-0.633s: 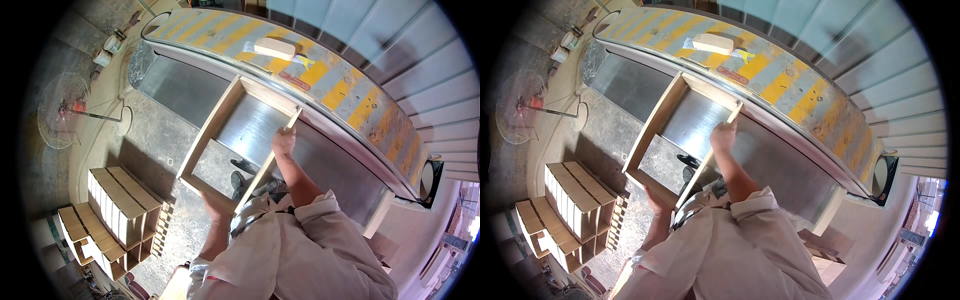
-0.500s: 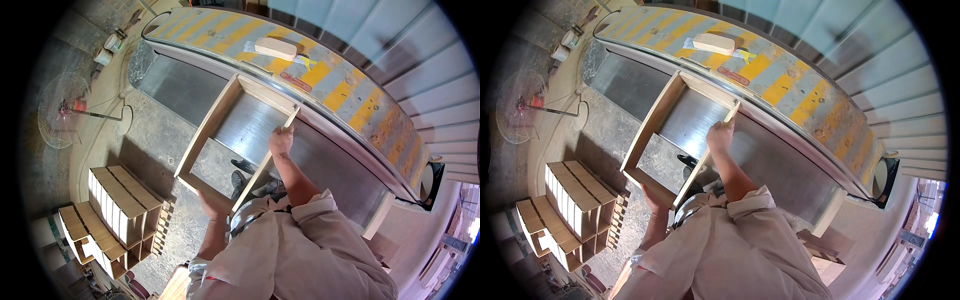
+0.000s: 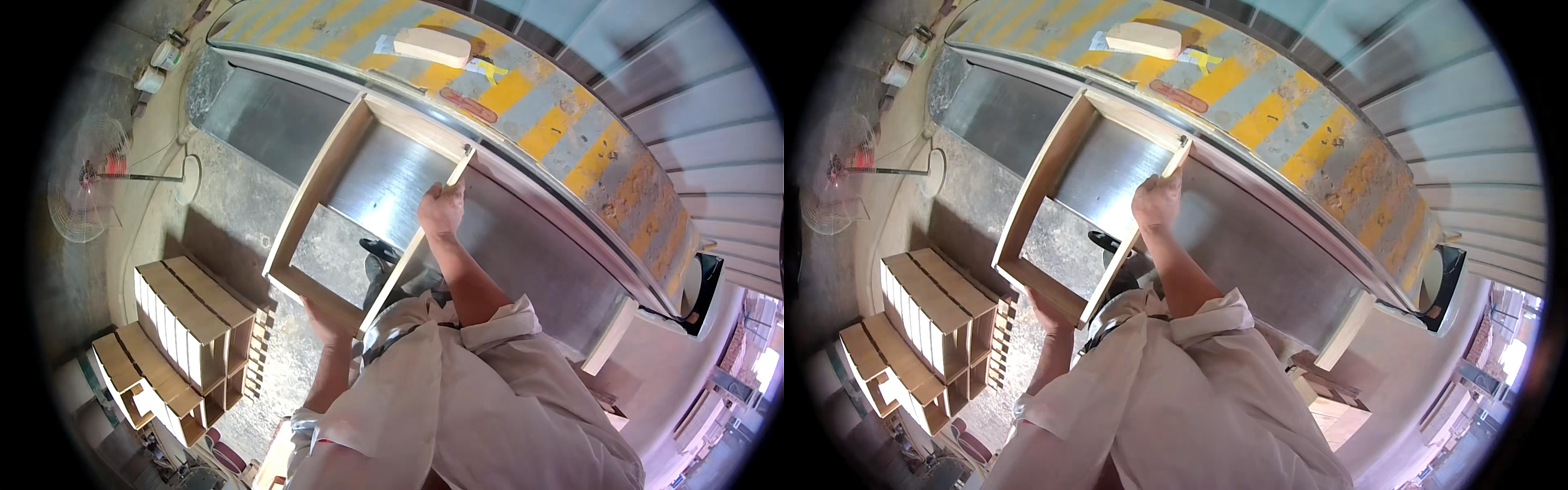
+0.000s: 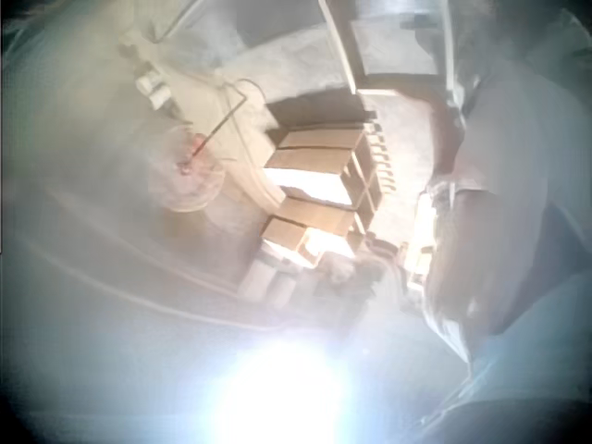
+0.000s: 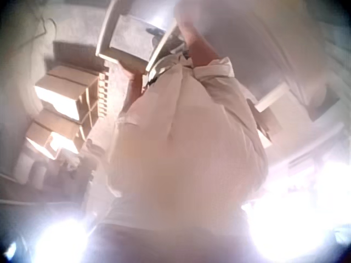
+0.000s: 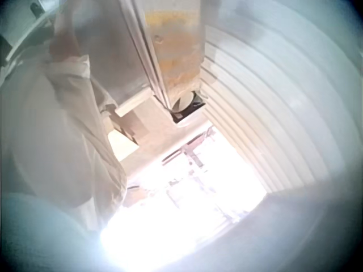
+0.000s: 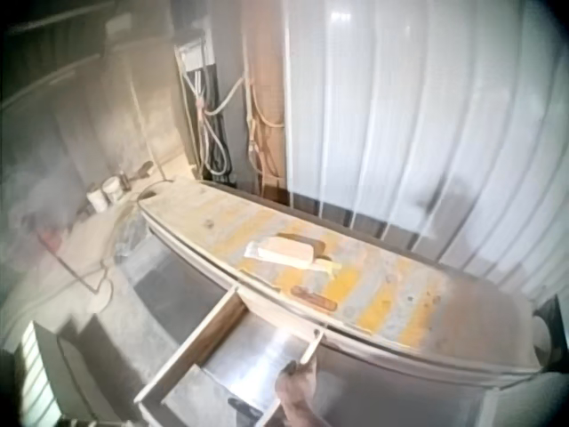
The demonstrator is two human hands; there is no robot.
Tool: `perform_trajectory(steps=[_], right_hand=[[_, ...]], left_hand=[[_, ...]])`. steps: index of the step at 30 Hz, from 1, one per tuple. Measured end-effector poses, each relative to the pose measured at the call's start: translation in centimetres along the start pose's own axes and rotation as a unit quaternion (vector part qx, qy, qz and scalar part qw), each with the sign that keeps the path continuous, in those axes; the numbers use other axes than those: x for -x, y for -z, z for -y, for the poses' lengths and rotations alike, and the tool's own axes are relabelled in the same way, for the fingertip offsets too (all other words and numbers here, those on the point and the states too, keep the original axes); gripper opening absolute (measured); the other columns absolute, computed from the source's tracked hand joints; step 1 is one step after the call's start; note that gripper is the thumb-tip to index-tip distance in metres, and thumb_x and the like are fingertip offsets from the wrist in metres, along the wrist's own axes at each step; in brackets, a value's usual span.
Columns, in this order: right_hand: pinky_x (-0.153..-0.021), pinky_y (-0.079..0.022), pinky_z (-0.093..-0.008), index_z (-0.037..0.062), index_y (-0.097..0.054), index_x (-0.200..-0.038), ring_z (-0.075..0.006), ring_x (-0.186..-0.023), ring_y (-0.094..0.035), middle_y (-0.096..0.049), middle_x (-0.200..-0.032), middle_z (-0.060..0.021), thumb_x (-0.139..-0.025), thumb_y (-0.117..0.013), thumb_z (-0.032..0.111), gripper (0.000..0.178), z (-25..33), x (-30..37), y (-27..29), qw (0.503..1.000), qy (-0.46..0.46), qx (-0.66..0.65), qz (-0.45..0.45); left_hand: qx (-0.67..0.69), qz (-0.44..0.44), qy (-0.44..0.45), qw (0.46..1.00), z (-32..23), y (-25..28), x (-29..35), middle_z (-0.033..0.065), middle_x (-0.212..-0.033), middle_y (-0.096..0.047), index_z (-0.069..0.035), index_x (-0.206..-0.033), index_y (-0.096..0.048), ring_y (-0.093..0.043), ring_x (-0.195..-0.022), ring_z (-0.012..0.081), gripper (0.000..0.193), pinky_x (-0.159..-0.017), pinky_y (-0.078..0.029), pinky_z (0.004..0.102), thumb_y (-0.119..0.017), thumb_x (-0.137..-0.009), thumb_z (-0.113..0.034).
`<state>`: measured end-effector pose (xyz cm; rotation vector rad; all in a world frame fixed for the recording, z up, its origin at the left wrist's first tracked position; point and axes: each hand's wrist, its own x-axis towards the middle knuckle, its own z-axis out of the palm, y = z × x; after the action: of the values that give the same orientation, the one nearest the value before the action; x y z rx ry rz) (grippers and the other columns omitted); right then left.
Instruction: The person assembles a wooden box by hand, fitting slatted panels into a frame and checking alignment. The person then places the completed box onto a stack of similar wooden boxes.
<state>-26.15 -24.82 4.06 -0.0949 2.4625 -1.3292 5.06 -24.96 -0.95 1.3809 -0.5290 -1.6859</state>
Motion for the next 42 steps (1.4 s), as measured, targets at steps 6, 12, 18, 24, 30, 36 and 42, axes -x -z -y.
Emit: perform_trajectory(steps=[6,12,18,24,30,36,42], right_hand=[[-0.094,-0.044,-0.0478,-0.0149,-0.036,-0.13,-0.0455,-0.11,-0.054,-0.055,-0.117,-0.0333,-0.087,-0.052,0.012,0.054,-1.4,-0.4,-1.0,0.999,0.016,-0.01,-0.032],[-0.087,-0.048,-0.0483,-0.0117,-0.039,-0.128,-0.0449,-0.098,-0.06,-0.061,-0.105,-0.031,-0.088,-0.052,0.018,0.051,-1.7,-0.5,-1.4,0.998,0.045,0.002,-0.054],[-0.087,-0.047,-0.0482,-0.0122,-0.037,-0.129,-0.0451,-0.099,-0.06,-0.06,-0.104,-0.031,-0.088,-0.051,0.017,0.052,-1.4,-0.4,-1.0,0.998,0.049,0.0,-0.05],[-0.089,-0.046,-0.0476,-0.0109,-0.039,-0.128,-0.0449,-0.103,-0.057,-0.058,-0.11,-0.0308,-0.088,-0.051,0.014,0.049,-1.0,-0.3,-0.9,0.998,0.034,-0.011,-0.045],[-0.09,-0.045,-0.0479,-0.0101,-0.04,-0.128,-0.0452,-0.105,-0.055,-0.056,-0.114,-0.0316,-0.086,-0.052,0.01,0.048,-1.5,-0.6,-1.3,0.998,0.031,-0.02,-0.05],[-0.089,-0.045,-0.0482,-0.0121,-0.04,-0.127,-0.0463,-0.103,-0.056,-0.057,-0.11,-0.0328,-0.087,-0.052,0.011,0.048,-1.2,-0.5,-1.2,0.998,0.024,-0.007,-0.05],[-0.087,-0.047,-0.0482,-0.0098,-0.042,-0.126,-0.0457,-0.1,-0.059,-0.059,-0.107,-0.0316,-0.088,-0.051,0.014,0.046,-1.4,-0.6,-1.4,0.998,0.025,0.002,-0.055]], left_hand=[[-0.023,-0.001,-0.024,0.999,0.0,0.1,-0.7,0.0092,-0.119,-0.05,-0.005,-0.134,-0.042,-0.049,-0.11,0.0227,0.058,-0.097,-0.041,0.0381,-0.039,-0.099,-0.052],[-0.035,-0.017,-0.028,0.999,-1.0,-1.7,0.7,0.0087,-0.126,-0.047,-0.007,-0.138,-0.04,-0.046,-0.117,0.0225,0.057,-0.101,-0.038,0.0374,-0.041,-0.099,-0.05],[-0.028,0.018,-0.056,0.998,-0.5,-1.4,0.4,0.0066,-0.125,-0.047,-0.008,-0.137,-0.04,-0.046,-0.114,0.0211,0.054,-0.101,-0.037,0.0356,-0.04,-0.101,-0.047],[-0.042,0.02,-0.086,0.995,0.8,0.8,-0.9,0.0057,-0.119,-0.051,-0.008,-0.134,-0.044,-0.049,-0.11,0.0198,0.048,-0.098,-0.04,0.0341,-0.039,-0.102,-0.043],[0.023,0.019,-0.038,0.999,-0.6,-1.4,0.3,0.0082,-0.121,-0.053,-0.004,-0.133,-0.044,-0.051,-0.109,0.0217,0.048,-0.099,-0.04,0.0331,-0.034,-0.104,-0.041],[-0.069,0.057,-0.07,0.994,1.4,2.2,-2.0,0.0029,-0.115,-0.052,-0.011,-0.131,-0.046,-0.05,-0.108,0.0188,0.047,-0.095,-0.043,0.0338,-0.046,-0.099,-0.045],[0.012,0.052,-0.021,0.998,-0.5,-0.3,-0.4,0.0045,-0.117,-0.052,-0.01,-0.132,-0.045,-0.05,-0.11,0.0203,0.05,-0.098,-0.041,0.0355,-0.045,-0.099,-0.047]])
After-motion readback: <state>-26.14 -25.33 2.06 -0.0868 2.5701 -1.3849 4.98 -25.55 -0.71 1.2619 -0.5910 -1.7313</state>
